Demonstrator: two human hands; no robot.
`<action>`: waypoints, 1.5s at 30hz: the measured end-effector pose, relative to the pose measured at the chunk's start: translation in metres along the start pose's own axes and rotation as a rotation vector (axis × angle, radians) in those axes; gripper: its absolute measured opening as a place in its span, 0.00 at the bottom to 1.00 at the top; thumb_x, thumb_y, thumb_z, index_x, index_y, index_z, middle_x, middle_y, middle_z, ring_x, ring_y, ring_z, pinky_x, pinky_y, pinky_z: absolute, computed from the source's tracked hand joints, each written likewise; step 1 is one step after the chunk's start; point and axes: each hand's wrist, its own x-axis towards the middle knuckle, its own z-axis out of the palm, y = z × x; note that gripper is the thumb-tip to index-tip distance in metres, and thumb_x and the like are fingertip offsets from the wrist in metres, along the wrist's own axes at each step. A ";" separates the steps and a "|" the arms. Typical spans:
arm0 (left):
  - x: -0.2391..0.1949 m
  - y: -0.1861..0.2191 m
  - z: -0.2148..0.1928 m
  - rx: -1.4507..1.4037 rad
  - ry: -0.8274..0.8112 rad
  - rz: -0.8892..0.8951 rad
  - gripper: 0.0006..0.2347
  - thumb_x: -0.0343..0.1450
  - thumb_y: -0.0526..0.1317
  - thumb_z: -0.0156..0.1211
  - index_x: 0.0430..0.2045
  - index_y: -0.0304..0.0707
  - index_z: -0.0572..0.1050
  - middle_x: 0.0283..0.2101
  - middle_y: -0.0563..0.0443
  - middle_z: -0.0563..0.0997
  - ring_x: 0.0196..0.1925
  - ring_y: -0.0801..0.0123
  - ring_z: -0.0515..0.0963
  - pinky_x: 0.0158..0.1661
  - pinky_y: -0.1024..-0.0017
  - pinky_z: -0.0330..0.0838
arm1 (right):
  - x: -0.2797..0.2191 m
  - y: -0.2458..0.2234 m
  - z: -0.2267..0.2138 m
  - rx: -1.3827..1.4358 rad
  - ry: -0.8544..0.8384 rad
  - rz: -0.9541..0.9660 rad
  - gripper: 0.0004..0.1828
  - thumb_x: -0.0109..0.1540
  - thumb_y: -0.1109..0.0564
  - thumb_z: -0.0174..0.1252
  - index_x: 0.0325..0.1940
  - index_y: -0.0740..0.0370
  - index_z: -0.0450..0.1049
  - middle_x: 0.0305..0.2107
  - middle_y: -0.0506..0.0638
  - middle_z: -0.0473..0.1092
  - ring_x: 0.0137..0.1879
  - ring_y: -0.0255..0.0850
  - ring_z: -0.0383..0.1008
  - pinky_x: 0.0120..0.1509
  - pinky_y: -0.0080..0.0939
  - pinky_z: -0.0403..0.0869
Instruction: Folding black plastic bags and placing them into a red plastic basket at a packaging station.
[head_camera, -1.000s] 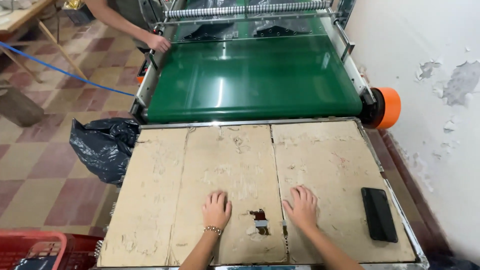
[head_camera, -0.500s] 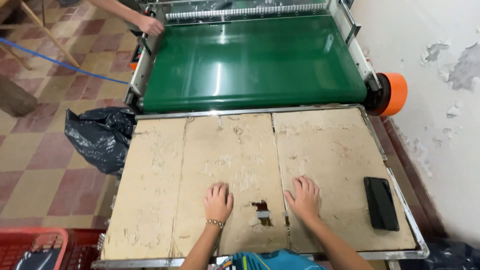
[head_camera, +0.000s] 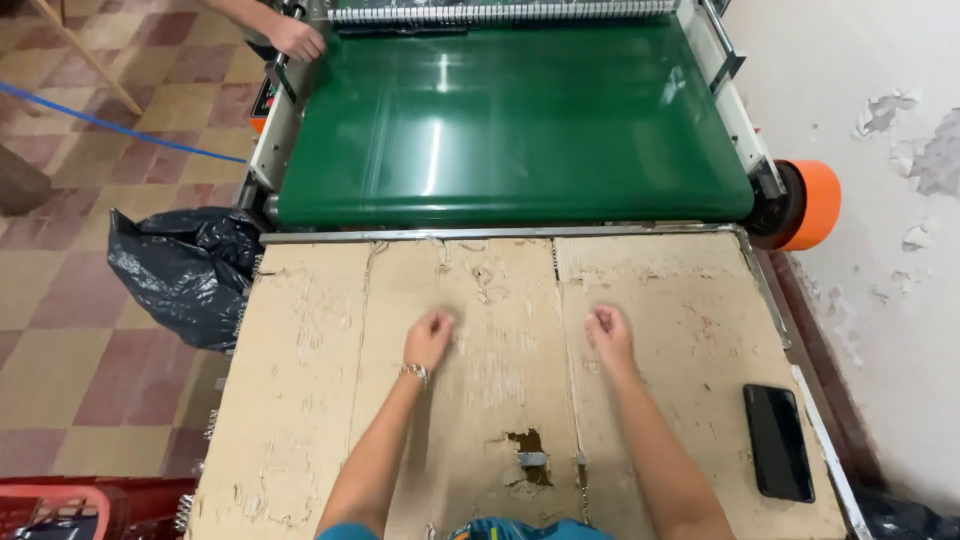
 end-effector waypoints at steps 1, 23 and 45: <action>0.016 -0.003 0.003 -0.146 0.031 -0.101 0.12 0.73 0.52 0.54 0.36 0.48 0.79 0.40 0.48 0.83 0.50 0.55 0.81 0.51 0.58 0.75 | 0.008 -0.002 0.004 0.139 0.001 0.038 0.20 0.68 0.53 0.56 0.63 0.61 0.68 0.47 0.57 0.71 0.52 0.49 0.75 0.53 0.49 0.74; 0.175 0.002 -0.009 -1.352 0.356 -0.549 0.12 0.75 0.54 0.51 0.37 0.48 0.69 0.39 0.56 0.79 0.41 0.68 0.85 0.34 0.84 0.80 | 0.155 -0.042 0.044 1.085 0.011 0.175 0.32 0.70 0.42 0.57 0.64 0.66 0.56 0.57 0.61 0.63 0.67 0.58 0.66 0.69 0.59 0.69; 0.012 -0.011 -0.076 -1.404 0.728 -0.721 0.17 0.66 0.39 0.70 0.38 0.19 0.72 0.33 0.33 0.80 0.32 0.54 0.85 0.31 0.56 0.83 | -0.054 0.026 0.006 1.174 0.279 0.677 0.12 0.59 0.49 0.69 0.35 0.52 0.72 0.28 0.42 0.73 0.31 0.34 0.72 0.33 0.29 0.75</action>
